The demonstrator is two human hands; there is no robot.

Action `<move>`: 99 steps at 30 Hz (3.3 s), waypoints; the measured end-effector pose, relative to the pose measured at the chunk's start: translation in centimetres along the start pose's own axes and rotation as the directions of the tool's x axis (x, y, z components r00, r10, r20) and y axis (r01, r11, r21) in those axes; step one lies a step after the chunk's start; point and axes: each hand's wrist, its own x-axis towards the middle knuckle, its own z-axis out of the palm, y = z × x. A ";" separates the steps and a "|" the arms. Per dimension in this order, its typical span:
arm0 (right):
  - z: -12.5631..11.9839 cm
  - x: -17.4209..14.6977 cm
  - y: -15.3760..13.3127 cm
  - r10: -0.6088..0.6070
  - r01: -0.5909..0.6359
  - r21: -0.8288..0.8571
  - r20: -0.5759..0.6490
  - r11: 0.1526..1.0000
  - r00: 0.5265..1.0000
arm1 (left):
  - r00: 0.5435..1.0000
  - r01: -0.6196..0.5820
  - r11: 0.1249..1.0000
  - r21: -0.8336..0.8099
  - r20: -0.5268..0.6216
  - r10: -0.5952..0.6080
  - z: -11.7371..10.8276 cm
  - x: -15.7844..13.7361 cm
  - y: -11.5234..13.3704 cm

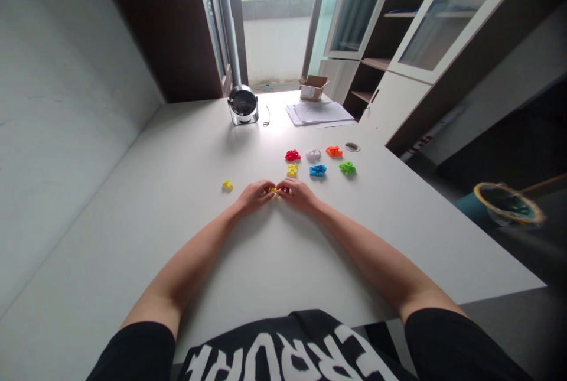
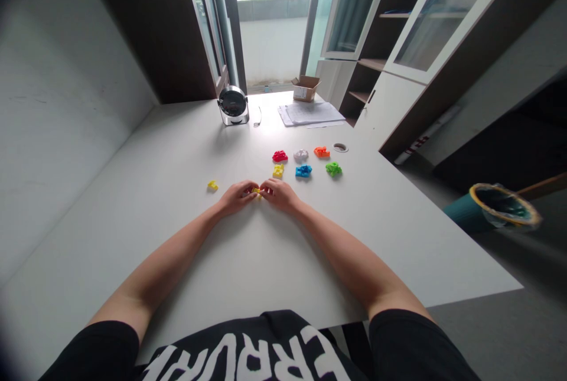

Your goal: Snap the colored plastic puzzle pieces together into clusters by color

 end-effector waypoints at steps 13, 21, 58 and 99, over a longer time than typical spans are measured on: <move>-0.2 0.0 -0.1 0.002 -0.002 -0.003 0.012 1.000 1.000 | 1.000 0.003 1.000 0.005 -0.001 -0.003 -0.2 -0.1 0.4; 0.0 0.0 0.1 -0.001 0.000 0.006 0.005 1.000 1.000 | 1.000 0.005 1.000 0.006 0.004 -0.006 -0.3 -0.1 0.6; -0.2 0.0 -0.2 0.011 -0.012 0.011 0.017 1.000 1.000 | 1.000 0.000 1.000 0.003 0.003 0.000 -0.2 0.0 0.1; -0.2 0.1 -0.1 -0.013 0.013 0.006 0.017 1.000 1.000 | 1.000 -0.016 1.000 0.003 0.005 0.016 -0.1 0.0 0.0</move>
